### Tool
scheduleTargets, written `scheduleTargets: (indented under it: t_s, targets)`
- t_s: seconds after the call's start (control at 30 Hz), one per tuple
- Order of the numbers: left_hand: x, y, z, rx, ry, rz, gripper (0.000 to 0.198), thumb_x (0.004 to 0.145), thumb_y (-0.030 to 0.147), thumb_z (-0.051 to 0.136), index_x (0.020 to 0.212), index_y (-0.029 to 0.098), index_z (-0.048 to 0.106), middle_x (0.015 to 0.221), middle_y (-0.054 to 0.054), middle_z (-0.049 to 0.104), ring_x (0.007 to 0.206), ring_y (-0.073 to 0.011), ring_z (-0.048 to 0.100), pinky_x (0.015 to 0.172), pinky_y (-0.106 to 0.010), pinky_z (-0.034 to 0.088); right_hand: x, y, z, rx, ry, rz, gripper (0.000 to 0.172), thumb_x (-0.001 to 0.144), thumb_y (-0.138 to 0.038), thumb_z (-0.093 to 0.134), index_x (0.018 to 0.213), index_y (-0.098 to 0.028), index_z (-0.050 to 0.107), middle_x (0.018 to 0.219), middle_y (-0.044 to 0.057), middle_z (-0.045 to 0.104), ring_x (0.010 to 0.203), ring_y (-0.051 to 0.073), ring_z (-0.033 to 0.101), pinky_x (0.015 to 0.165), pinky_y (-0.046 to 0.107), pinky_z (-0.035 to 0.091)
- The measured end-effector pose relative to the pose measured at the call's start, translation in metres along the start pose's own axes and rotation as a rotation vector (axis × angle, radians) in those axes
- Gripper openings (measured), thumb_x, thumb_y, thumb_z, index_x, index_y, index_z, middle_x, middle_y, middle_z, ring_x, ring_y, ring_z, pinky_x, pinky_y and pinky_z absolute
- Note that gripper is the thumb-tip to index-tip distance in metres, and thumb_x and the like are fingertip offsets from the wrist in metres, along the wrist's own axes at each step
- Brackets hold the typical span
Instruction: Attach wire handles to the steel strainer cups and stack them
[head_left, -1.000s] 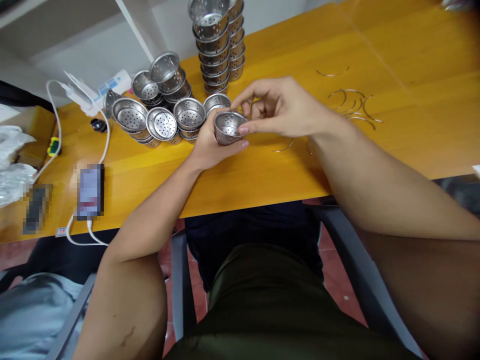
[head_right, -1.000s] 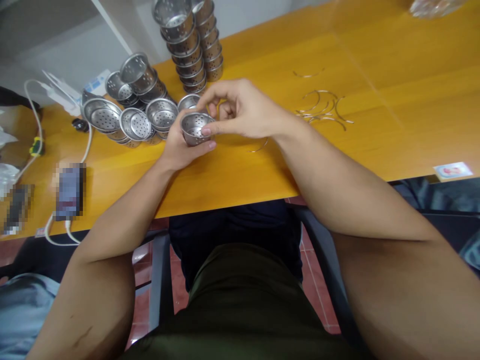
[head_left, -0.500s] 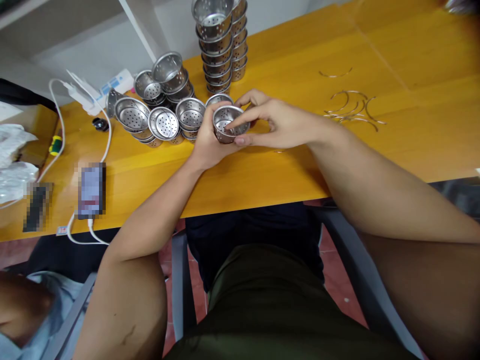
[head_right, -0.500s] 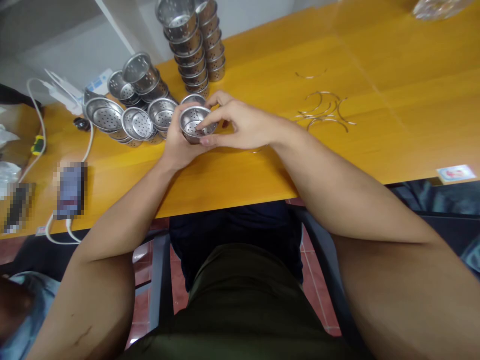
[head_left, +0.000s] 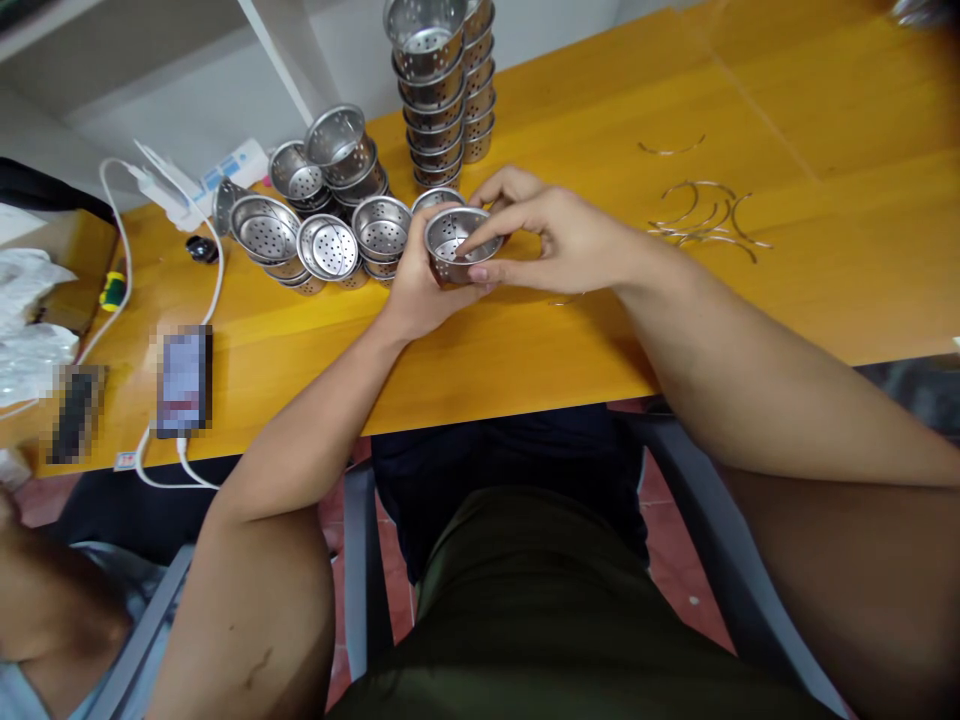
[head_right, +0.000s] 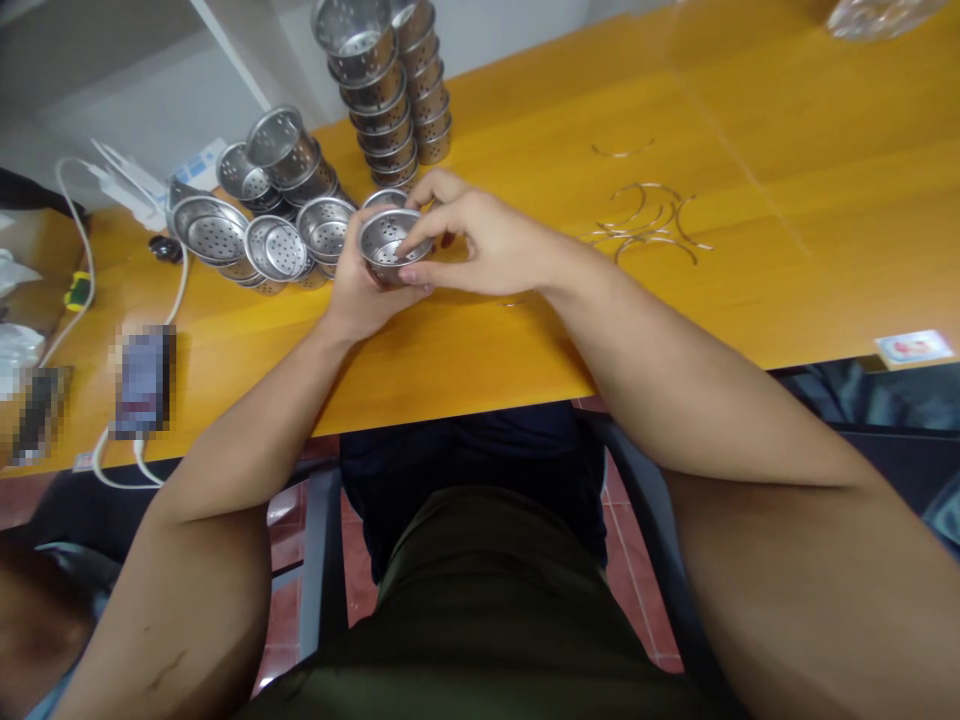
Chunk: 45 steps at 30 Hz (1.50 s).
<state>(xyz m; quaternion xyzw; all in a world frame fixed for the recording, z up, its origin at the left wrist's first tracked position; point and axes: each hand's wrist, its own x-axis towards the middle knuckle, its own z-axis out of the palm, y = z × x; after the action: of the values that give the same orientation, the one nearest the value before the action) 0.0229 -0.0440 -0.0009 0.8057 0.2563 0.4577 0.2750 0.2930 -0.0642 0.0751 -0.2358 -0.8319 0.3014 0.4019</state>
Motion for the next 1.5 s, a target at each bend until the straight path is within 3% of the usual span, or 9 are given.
scheduleTargets:
  t_s: [0.2, 0.3, 0.37, 0.47, 0.73, 0.87, 1.13, 1.27, 1.5]
  targets:
    - [0.001, 0.007, 0.009, -0.112, -0.002, -0.174, 0.11, 0.091, 0.073, 0.109, 0.172, 0.036, 0.044, 0.168, -0.014, 0.067, 0.157, -0.0354, 0.078, 0.125, -0.054, 0.071, 0.004, -0.007, -0.006, -0.047, 0.02, -0.009, 0.053, 0.097, -0.081, 0.099, 0.128, -0.039, 0.097, 0.146, 0.012, 0.081, 0.138, 0.045, 0.074, 0.122, 0.065, 0.068]
    - [0.001, 0.023, 0.013, -0.253, -0.071, -0.3, 0.083, 0.095, 0.062, 0.108, 0.153, 0.03, 0.058, 0.146, -0.009, 0.078, 0.124, -0.0222, 0.087, 0.104, -0.041, 0.074, 0.008, -0.006, -0.013, -0.079, 0.182, 0.003, 0.059, 0.095, -0.08, 0.102, 0.137, -0.04, 0.091, 0.146, 0.011, 0.083, 0.131, 0.042, 0.076, 0.113, 0.061, 0.068]
    - [0.002, 0.037, 0.012, -0.322, -0.174, -0.349, 0.06, 0.097, 0.053, 0.106, 0.132, 0.024, 0.068, 0.121, -0.006, 0.082, 0.101, -0.0149, 0.084, 0.09, -0.03, 0.069, 0.009, -0.001, -0.015, -0.074, 0.323, 0.029, 0.065, 0.095, -0.08, 0.101, 0.143, -0.04, 0.084, 0.151, 0.01, 0.083, 0.128, 0.04, 0.078, 0.109, 0.059, 0.068]
    - [0.004, 0.057, 0.008, -0.306, -0.269, -0.328, 0.041, 0.097, 0.044, 0.103, 0.112, 0.02, 0.073, 0.102, -0.003, 0.081, 0.087, -0.0116, 0.078, 0.08, -0.025, 0.061, 0.011, 0.009, -0.011, -0.043, 0.395, 0.048, 0.07, 0.097, -0.078, 0.099, 0.151, -0.041, 0.075, 0.163, 0.008, 0.08, 0.137, 0.039, 0.077, 0.112, 0.057, 0.069]
    - [0.011, 0.081, -0.001, -0.179, -0.494, -0.275, 0.034, 0.102, 0.049, 0.094, 0.094, 0.018, 0.079, 0.088, -0.004, 0.082, 0.079, -0.0133, 0.072, 0.077, -0.028, 0.058, 0.023, 0.025, 0.018, -0.183, 0.236, 0.146, 0.087, 0.09, -0.069, 0.102, 0.166, -0.043, 0.068, 0.178, 0.01, 0.071, 0.158, 0.049, 0.069, 0.135, 0.072, 0.064]
    - [0.011, 0.082, -0.002, -0.172, -0.497, -0.301, 0.034, 0.1, 0.05, 0.095, 0.095, 0.019, 0.079, 0.09, -0.004, 0.083, 0.08, -0.014, 0.073, 0.077, -0.028, 0.057, 0.027, 0.031, 0.024, -0.173, 0.191, 0.122, 0.086, 0.093, -0.063, 0.102, 0.169, -0.043, 0.068, 0.18, 0.011, 0.068, 0.168, 0.051, 0.062, 0.141, 0.077, 0.057]
    - [0.012, 0.082, -0.001, -0.169, -0.496, -0.32, 0.028, 0.098, 0.043, 0.093, 0.097, 0.019, 0.08, 0.091, -0.004, 0.083, 0.081, -0.0138, 0.074, 0.078, -0.029, 0.058, 0.029, 0.031, 0.035, -0.127, 0.185, 0.212, 0.094, 0.093, -0.074, 0.101, 0.175, -0.042, 0.067, 0.18, 0.013, 0.07, 0.168, 0.053, 0.06, 0.143, 0.079, 0.054]
    - [0.013, 0.082, -0.003, -0.146, -0.508, -0.301, 0.026, 0.099, 0.042, 0.092, 0.1, 0.018, 0.082, 0.093, -0.005, 0.084, 0.083, -0.0139, 0.075, 0.079, -0.029, 0.058, 0.031, 0.032, 0.042, -0.116, 0.176, 0.172, 0.106, 0.087, -0.074, 0.107, 0.18, -0.042, 0.066, 0.181, 0.015, 0.068, 0.177, 0.055, 0.052, 0.145, 0.081, 0.05]
    - [0.013, 0.082, -0.002, -0.171, -0.516, -0.313, 0.025, 0.1, 0.04, 0.093, 0.102, 0.018, 0.081, 0.096, -0.005, 0.084, 0.085, -0.0143, 0.075, 0.081, -0.029, 0.059, 0.029, 0.051, 0.036, -0.145, 0.114, 0.168, 0.08, 0.095, -0.072, 0.1, 0.165, -0.039, 0.078, 0.169, 0.015, 0.073, 0.165, 0.052, 0.061, 0.147, 0.075, 0.05]
